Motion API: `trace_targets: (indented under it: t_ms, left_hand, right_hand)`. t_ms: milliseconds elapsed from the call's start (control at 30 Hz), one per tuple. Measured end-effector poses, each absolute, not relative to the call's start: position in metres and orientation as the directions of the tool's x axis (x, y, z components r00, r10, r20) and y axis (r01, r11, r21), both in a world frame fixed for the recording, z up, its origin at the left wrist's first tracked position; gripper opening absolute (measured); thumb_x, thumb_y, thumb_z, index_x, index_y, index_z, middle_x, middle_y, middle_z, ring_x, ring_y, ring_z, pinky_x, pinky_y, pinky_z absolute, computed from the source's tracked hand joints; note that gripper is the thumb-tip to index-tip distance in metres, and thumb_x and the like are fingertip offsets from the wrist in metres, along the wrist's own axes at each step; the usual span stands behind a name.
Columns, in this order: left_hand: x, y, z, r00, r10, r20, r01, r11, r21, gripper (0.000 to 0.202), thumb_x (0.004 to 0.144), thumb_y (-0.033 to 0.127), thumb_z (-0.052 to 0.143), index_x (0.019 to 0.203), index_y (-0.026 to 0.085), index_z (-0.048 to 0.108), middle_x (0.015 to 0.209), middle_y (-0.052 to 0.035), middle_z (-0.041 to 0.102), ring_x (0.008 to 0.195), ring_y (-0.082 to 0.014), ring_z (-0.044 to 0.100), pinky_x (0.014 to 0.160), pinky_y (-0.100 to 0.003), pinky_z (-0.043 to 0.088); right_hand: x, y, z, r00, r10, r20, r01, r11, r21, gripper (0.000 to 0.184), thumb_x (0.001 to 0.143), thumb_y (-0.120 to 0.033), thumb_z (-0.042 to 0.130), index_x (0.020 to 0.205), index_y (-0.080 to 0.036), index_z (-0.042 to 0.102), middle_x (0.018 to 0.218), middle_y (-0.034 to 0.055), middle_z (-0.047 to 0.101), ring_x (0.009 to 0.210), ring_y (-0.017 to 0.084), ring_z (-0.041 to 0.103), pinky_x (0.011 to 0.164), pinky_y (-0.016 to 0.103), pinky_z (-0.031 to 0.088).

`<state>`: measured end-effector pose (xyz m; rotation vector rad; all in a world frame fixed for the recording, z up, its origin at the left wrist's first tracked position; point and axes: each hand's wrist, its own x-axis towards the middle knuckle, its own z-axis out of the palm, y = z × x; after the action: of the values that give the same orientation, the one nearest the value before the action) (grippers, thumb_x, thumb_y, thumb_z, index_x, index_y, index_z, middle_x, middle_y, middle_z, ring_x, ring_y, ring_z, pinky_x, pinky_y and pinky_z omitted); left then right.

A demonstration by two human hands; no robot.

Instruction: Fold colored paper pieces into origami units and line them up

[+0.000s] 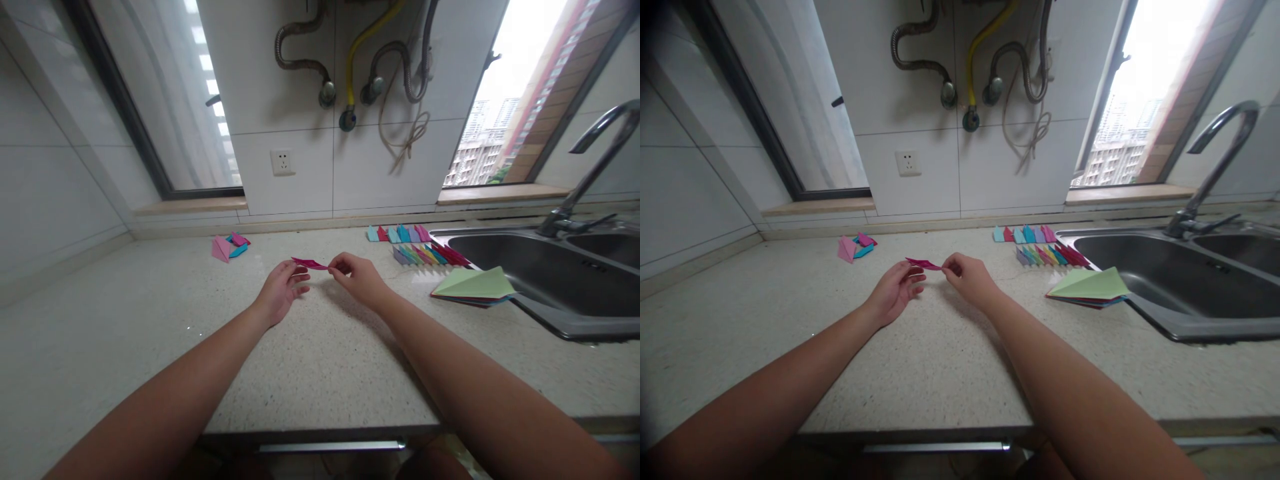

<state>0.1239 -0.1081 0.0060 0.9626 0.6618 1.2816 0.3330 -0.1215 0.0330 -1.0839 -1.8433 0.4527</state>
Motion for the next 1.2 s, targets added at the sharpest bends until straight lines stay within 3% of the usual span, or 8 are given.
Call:
trace_targets:
  t_ms: [267, 533, 700, 967, 1200]
  left_hand:
    - [0.125, -0.110, 0.007, 0.169, 0.981, 0.098, -0.428, -0.016, 0.904, 0.023, 0.080, 0.022, 0.067, 0.102, 0.018, 0.061, 0.101, -0.0089, 0.066, 0.082, -0.0169, 0.065, 0.058, -0.024, 0.053]
    - [0.126, -0.110, 0.004, 0.211, 0.975, 0.071, -0.359, 0.010, 0.933, 0.027, 0.076, 0.026, 0.072, 0.100, 0.017, 0.062, 0.088, -0.0048, 0.063, 0.074, -0.0128, 0.061, 0.056, -0.022, 0.047]
    - [0.125, -0.110, 0.001, 0.281, 0.957, 0.070, -0.254, 0.003, 0.967, 0.023, 0.079, 0.029, 0.069, 0.096, 0.016, 0.063, 0.083, -0.0036, 0.061, 0.074, -0.0133, 0.059, 0.057, -0.022, 0.045]
    - [0.126, -0.110, -0.001, 0.398, 0.914, 0.078, -0.107, -0.038, 0.993, 0.020, 0.084, 0.033, 0.063, 0.092, 0.014, 0.061, 0.078, -0.0025, 0.059, 0.063, -0.0109, 0.055, 0.057, -0.024, 0.042]
    - [0.128, -0.110, 0.000, 0.433, 0.898, 0.079, -0.030, -0.074, 0.997, 0.022, 0.081, 0.033, 0.063, 0.090, 0.014, 0.061, 0.074, -0.0016, 0.059, 0.064, -0.0118, 0.054, 0.057, -0.025, 0.042]
  right_hand:
    - [0.341, -0.122, 0.039, -0.262, 0.745, 0.613, 0.584, 0.628, -0.514, 0.008, 0.085, -0.025, 0.059, 0.086, -0.021, 0.065, 0.078, 0.0033, 0.069, 0.068, 0.015, 0.060, 0.069, 0.031, 0.045]
    - [0.350, -0.119, 0.040, -0.197, 0.786, 0.586, 0.610, 0.566, -0.554, 0.007, 0.082, -0.024, 0.060, 0.082, -0.020, 0.066, 0.073, 0.0030, 0.069, 0.066, 0.015, 0.061, 0.066, 0.029, 0.045]
    - [0.371, -0.107, 0.035, 0.020, 0.831, 0.555, 0.700, 0.385, -0.601, 0.007, 0.077, -0.025, 0.062, 0.076, -0.018, 0.065, 0.071, 0.0023, 0.069, 0.065, 0.014, 0.061, 0.064, 0.027, 0.043]
    - [0.428, -0.089, 0.017, 0.447, 0.763, 0.468, 0.801, -0.109, -0.589, 0.009, 0.073, -0.025, 0.061, 0.073, -0.017, 0.067, 0.077, 0.0071, 0.073, 0.075, 0.021, 0.064, 0.071, 0.030, 0.042]
    - [0.452, -0.082, 0.003, 0.523, 0.742, 0.420, 0.804, -0.264, -0.533, 0.014, 0.076, -0.026, 0.061, 0.073, -0.015, 0.069, 0.080, 0.0129, 0.074, 0.075, 0.022, 0.066, 0.070, 0.029, 0.042]
